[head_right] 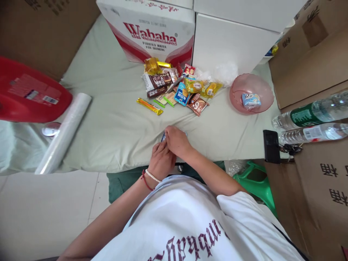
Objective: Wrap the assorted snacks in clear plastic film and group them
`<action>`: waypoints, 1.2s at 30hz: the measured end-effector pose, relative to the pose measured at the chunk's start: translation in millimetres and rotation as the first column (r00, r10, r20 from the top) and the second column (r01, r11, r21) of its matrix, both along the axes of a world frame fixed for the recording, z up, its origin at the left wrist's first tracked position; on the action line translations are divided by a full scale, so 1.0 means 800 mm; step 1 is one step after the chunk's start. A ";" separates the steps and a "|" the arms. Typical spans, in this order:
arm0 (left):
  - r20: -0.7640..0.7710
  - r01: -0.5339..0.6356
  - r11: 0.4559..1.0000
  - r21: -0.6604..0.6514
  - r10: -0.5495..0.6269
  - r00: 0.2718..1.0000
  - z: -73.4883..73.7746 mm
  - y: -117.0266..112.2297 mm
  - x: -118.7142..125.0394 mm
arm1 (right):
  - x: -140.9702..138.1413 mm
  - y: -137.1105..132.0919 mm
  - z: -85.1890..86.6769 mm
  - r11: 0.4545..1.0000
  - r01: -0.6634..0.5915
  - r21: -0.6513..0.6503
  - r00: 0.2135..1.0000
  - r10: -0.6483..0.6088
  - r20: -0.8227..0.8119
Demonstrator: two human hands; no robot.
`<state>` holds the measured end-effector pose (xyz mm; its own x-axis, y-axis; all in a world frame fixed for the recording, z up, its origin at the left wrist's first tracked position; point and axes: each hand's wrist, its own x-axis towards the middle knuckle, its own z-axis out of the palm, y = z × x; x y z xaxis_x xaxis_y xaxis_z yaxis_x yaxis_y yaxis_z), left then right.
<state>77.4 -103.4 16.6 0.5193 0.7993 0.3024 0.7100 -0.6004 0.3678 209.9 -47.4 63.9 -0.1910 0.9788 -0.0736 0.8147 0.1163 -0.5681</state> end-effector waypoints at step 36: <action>0.159 0.244 0.962 -0.122 -0.224 0.962 0.019 0.091 -0.059 | 0.023 -0.073 -0.072 0.914 -0.208 0.348 0.974 0.225 -0.008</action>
